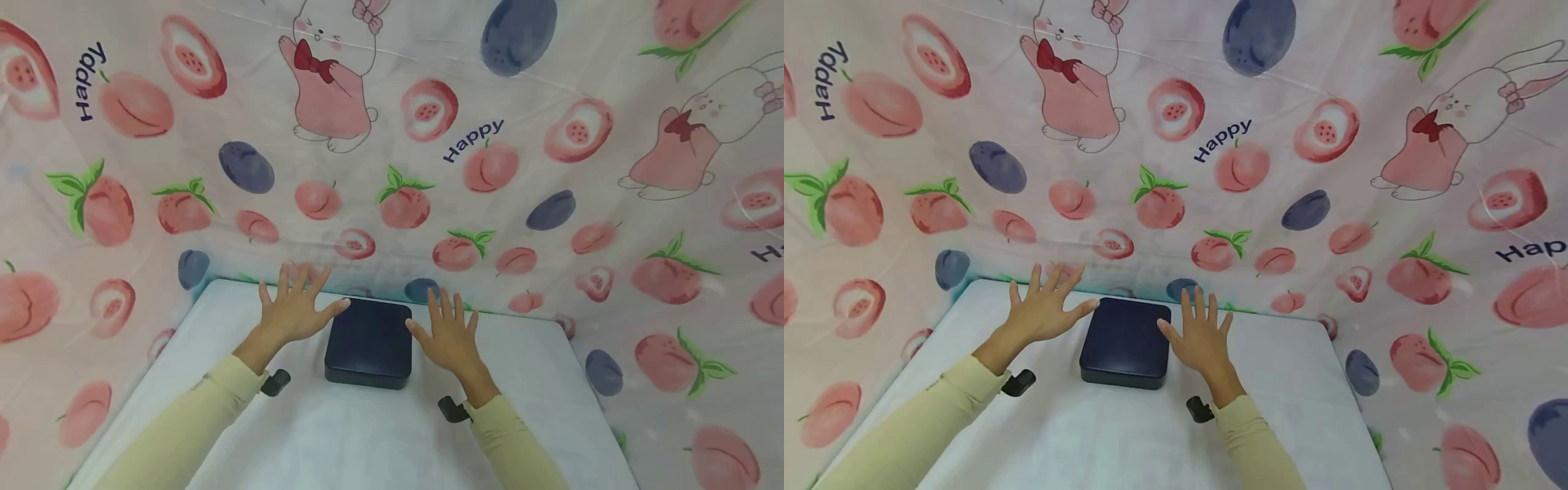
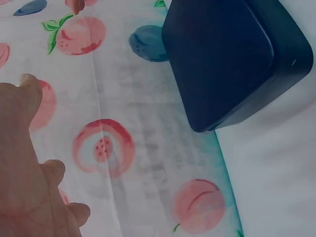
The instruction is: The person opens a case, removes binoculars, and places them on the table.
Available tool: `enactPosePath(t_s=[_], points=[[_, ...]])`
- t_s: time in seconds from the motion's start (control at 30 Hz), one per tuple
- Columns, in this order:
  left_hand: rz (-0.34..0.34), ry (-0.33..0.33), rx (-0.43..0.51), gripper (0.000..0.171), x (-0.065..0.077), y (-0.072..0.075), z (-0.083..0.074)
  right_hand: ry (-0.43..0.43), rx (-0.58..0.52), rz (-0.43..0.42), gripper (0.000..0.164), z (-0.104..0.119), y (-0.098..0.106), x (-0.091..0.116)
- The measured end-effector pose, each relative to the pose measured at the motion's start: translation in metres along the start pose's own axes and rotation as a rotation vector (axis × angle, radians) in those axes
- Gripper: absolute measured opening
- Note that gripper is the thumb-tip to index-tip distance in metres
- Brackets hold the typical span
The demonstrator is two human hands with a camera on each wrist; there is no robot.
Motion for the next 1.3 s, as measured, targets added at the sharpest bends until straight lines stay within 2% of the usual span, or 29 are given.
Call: enactPosePath(t_s=[0.27,0.53,0.9,1.13,1.3], points=[[0.009,0.011,0.015,0.093,0.006,-0.017,0.004,0.018,-0.017,-0.010,0.091,-0.009,-0.012,0.004],[0.022,0.020,0.005,0.094,0.012,-0.033,0.009,-0.010,0.008,0.014,0.091,-0.012,-0.018,0.009],[0.004,0.022,-0.002,0.096,0.014,-0.044,0.015,-0.030,0.018,0.025,0.089,-0.014,-0.027,0.012],[-0.008,0.009,0.009,0.096,0.013,-0.057,0.015,-0.035,-0.008,0.033,0.088,-0.020,-0.031,0.013],[-0.010,0.005,0.008,0.095,0.012,-0.059,0.016,-0.025,-0.031,0.021,0.087,-0.024,-0.039,0.012]])
Point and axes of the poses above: each hand's wrist, its own x-axis away from the middle knuckle, its own y-axis out of the back of the hand, z = x × y, the point moved 3 cm from there along -x, towards the middle knuckle, and after that the axes turned 7 degrees about -x, right-handed, at the moved point
